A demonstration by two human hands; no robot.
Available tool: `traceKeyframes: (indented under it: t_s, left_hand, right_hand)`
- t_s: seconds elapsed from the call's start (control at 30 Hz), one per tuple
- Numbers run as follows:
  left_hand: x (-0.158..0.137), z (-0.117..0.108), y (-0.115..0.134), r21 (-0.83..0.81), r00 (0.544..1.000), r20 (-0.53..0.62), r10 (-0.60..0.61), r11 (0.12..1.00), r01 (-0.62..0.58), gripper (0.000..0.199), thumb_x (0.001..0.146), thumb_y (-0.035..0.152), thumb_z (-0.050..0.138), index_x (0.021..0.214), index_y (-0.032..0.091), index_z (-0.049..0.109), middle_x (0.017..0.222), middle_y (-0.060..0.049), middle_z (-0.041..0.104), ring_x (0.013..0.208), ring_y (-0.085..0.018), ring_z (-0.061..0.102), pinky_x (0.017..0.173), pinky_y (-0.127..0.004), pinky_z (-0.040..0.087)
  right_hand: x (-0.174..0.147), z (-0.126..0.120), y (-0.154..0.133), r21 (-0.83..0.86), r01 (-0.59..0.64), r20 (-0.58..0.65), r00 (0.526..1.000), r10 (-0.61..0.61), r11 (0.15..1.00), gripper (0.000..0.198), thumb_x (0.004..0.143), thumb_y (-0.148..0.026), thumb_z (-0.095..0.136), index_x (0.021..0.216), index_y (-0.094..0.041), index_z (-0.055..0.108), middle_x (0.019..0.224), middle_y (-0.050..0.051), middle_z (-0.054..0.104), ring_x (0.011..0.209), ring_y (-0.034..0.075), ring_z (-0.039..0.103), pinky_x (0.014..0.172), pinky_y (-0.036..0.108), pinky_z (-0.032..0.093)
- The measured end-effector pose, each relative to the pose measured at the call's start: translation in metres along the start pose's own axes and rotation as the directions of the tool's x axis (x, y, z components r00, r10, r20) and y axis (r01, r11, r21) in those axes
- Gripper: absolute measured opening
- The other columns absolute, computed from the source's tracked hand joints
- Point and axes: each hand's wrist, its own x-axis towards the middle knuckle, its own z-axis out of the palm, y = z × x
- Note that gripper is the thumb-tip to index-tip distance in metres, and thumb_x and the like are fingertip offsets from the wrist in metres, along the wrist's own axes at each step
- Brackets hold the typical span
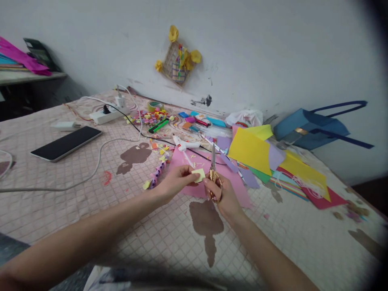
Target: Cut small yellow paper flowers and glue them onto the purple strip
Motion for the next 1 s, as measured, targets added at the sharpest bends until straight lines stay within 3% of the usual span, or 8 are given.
traceKeyframes:
  t_s: [0.2,0.37,0.5,0.6,0.77,0.9,1.0]
  left_hand:
    - [-0.002,0.001,0.004,0.034,0.990,0.095,-0.100,0.995,0.097,0.025,0.073,0.035,0.064,0.075,0.011,0.057,0.077,-0.005,0.062,0.073,-0.013,0.059,0.078,-0.031,0.045]
    - [-0.003,0.002,0.010,0.099,0.999,0.004,-0.035,0.995,0.035,0.022,0.074,0.034,0.062,0.072,0.013,0.055,0.066,0.001,0.056,0.058,-0.008,0.052,0.061,-0.024,0.043]
    - [-0.003,-0.001,0.012,0.157,1.000,-0.019,0.007,0.988,-0.004,0.019,0.074,0.030,0.062,0.068,0.014,0.053,0.058,0.003,0.052,0.050,-0.007,0.047,0.051,-0.022,0.036]
    - [-0.002,-0.002,0.011,0.155,0.999,-0.044,0.028,0.988,-0.021,0.018,0.074,0.029,0.061,0.068,0.014,0.053,0.058,0.003,0.052,0.049,-0.007,0.046,0.051,-0.022,0.036]
    - [-0.001,-0.001,0.010,0.110,1.000,-0.021,0.006,0.994,-0.003,0.023,0.075,0.034,0.060,0.068,0.013,0.054,0.059,0.001,0.053,0.051,-0.008,0.047,0.052,-0.023,0.036]
    - [-0.001,-0.001,0.011,0.008,0.999,-0.042,-0.034,0.999,0.035,0.035,0.081,0.045,0.049,0.073,0.011,0.057,0.063,-0.003,0.056,0.056,-0.011,0.052,0.052,-0.024,0.037]
    - [-0.002,-0.002,0.013,0.034,0.999,-0.029,-0.027,0.999,0.028,0.034,0.080,0.045,0.051,0.074,0.012,0.057,0.066,-0.004,0.057,0.058,-0.010,0.053,0.053,-0.024,0.038]
  right_hand:
    - [0.004,-0.006,0.001,0.046,-0.015,-0.022,1.000,0.016,0.999,0.017,0.077,-0.030,0.058,0.068,-0.017,0.051,0.046,-0.007,0.042,0.039,0.006,0.034,0.039,0.019,0.026]
    - [0.004,-0.008,-0.001,0.051,-0.064,0.053,0.997,0.062,0.997,0.016,0.077,-0.029,0.058,0.069,-0.017,0.051,0.046,-0.007,0.041,0.039,0.006,0.035,0.038,0.019,0.025]
    - [0.004,-0.007,-0.002,0.073,-0.070,0.024,0.997,0.068,0.995,0.024,0.078,-0.034,0.058,0.064,-0.017,0.047,0.048,-0.007,0.039,0.039,0.006,0.036,0.037,0.019,0.025]
    - [0.004,-0.006,-0.003,0.085,-0.063,0.024,0.998,0.061,0.994,0.031,0.080,-0.038,0.055,0.060,-0.018,0.042,0.049,-0.006,0.038,0.039,0.006,0.036,0.037,0.020,0.024]
    - [0.001,-0.005,-0.002,-0.004,-0.045,0.093,0.995,0.045,0.999,0.021,0.078,-0.030,0.058,0.065,-0.017,0.047,0.045,-0.007,0.041,0.039,0.006,0.036,0.039,0.020,0.025]
    - [0.001,-0.005,-0.001,-0.002,-0.023,0.070,0.997,0.023,1.000,0.022,0.078,-0.029,0.056,0.063,-0.018,0.045,0.045,-0.007,0.041,0.039,0.006,0.034,0.041,0.021,0.024]
    - [0.002,-0.005,-0.002,-0.005,-0.029,0.068,0.997,0.029,1.000,0.022,0.077,-0.029,0.057,0.062,-0.018,0.044,0.045,-0.007,0.040,0.039,0.006,0.034,0.041,0.021,0.024]
